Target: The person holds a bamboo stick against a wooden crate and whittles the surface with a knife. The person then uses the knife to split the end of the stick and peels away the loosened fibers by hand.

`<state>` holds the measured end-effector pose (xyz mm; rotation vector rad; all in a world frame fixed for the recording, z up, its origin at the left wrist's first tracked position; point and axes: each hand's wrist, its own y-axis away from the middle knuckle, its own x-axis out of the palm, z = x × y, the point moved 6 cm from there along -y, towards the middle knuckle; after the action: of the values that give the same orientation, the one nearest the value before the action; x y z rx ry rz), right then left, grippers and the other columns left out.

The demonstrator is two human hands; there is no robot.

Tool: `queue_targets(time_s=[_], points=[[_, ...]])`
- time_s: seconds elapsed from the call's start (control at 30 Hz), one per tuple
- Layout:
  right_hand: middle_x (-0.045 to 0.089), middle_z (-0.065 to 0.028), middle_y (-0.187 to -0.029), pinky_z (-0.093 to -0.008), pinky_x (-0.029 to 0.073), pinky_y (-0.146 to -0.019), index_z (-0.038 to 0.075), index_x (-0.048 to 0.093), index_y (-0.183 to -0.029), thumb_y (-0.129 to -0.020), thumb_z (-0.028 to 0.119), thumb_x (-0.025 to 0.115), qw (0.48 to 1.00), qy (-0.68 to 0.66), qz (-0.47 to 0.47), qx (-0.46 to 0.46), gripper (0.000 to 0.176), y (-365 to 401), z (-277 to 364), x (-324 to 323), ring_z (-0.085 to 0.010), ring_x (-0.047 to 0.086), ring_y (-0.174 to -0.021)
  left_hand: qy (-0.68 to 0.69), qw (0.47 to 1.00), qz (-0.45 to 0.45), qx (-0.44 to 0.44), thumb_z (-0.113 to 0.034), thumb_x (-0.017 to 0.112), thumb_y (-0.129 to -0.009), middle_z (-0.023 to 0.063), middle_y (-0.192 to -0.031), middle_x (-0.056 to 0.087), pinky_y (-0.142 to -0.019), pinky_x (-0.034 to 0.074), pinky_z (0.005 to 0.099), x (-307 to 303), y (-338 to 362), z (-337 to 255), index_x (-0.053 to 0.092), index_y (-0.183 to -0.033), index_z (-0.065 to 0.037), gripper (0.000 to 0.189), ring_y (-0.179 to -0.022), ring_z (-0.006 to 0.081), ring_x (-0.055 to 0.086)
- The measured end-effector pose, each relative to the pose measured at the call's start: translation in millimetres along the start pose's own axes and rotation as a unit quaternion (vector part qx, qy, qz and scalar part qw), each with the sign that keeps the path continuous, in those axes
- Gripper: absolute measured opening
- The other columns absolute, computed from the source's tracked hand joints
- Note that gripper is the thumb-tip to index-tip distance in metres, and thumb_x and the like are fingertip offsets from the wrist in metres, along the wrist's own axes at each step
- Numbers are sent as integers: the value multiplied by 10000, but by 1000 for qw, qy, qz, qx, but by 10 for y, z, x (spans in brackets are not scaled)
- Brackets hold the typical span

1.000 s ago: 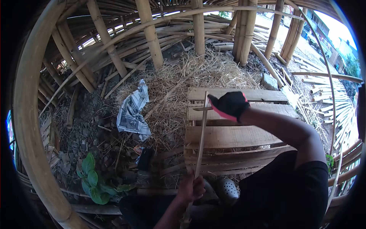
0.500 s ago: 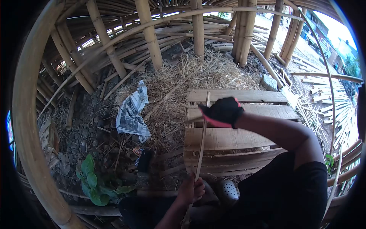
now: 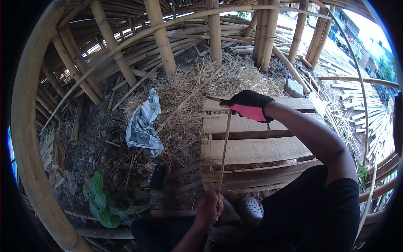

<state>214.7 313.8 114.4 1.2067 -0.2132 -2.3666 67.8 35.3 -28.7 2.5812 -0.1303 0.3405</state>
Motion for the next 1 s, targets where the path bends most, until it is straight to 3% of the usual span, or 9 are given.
queue_targets(time_s=[0.13, 0.23, 0.3, 0.33, 0.47, 0.53, 0.7, 0.83, 1.0], points=[[650, -104, -746, -368, 482, -789, 44, 694, -818, -887, 708, 444, 999, 39, -11, 21, 713, 29, -38, -20, -255, 632, -739, -28, 999, -23, 4, -472, 312, -1035, -9, -479, 386, -337, 259, 233, -20, -4, 27, 453, -774, -106, 471, -349, 68, 337], [624, -100, -639, -382, 501, -688, 30, 693, -760, -937, 692, 322, 985, 107, -129, 39, 779, 106, 12, -72, -243, 623, -612, -39, 999, -27, -3, -491, 318, -1030, -20, -495, 388, -348, 267, 227, -29, 12, 22, 477, -792, -102, 484, -374, 56, 351], [652, -189, -677, -430, 501, -767, -9, 687, -769, -945, 687, 191, 953, 205, -223, 29, 873, 82, -19, -65, -355, 666, -686, -40, 999, -34, -4, -503, 320, -1027, -27, -501, 388, -353, 271, 226, -32, 9, 43, 486, -795, -100, 494, -385, 53, 354], [668, -245, -791, -437, 493, -803, -38, 677, -815, -970, 628, 188, 957, 186, -218, 54, 840, 88, -60, -18, -391, 670, -790, -42, 998, -42, -2, -515, 323, -1024, -33, -507, 387, -357, 274, 225, -37, 9, 50, 495, -798, -98, 504, -396, 50, 357], [666, -219, -768, -433, 489, -805, -20, 674, -815, -982, 601, 189, 961, 160, -214, 72, 805, 6, -240, 33, -369, 669, -789, -51, 998, -41, -4, -523, 325, -1022, -39, -519, 399, -361, 280, 224, -40, 37, 11, 504, -794, -96, 515, -409, 45, 368], [651, -204, -747, -447, 480, -816, 10, 664, -826, -995, 565, 192, 989, -46, -107, 88, 748, -85, -383, 107, -360, 663, -788, -63, 997, -37, -7, -522, 319, -1023, -38, -522, 409, -365, 284, 222, -41, 21, 27, 507, -791, -95, 521, -414, 43, 376], [654, -199, -755, -465, 474, -834, 39, 671, -819, -1004, 540, 185, 968, 128, -213, 28, 722, -53, -231, 103, -368, 663, -779, -65, 997, -28, 10, -513, 315, -1027, -40, -527, 409, -369, 284, 218, -28, 13, 3, 510, -796, -95, 515, -418, 44, 377], [681, -232, -863, -464, 470, -877, 58, 707, -812, -986, 580, 142, 963, 164, -201, 69, 789, 1, -117, 59, -404, 664, -865, -52, 998, -33, -4, -509, 314, -1029, -40, -534, 407, -369, 281, 216, -19, 35, -19, 508, -803, -99, 507, -428, 43, 378], [688, -193, -774, -482, 482, -851, 63, 698, -775, -994, 534, 132, 947, 175, -264, 59, 768, 107, -69, 178, -397, 665, -829, -42, 999, -28, -13, -543, 326, -1017, -42, -554, 436, -393, 320, 228, -52, 8, 73, 542, -811, -93, 541, -430, 42, 397]])
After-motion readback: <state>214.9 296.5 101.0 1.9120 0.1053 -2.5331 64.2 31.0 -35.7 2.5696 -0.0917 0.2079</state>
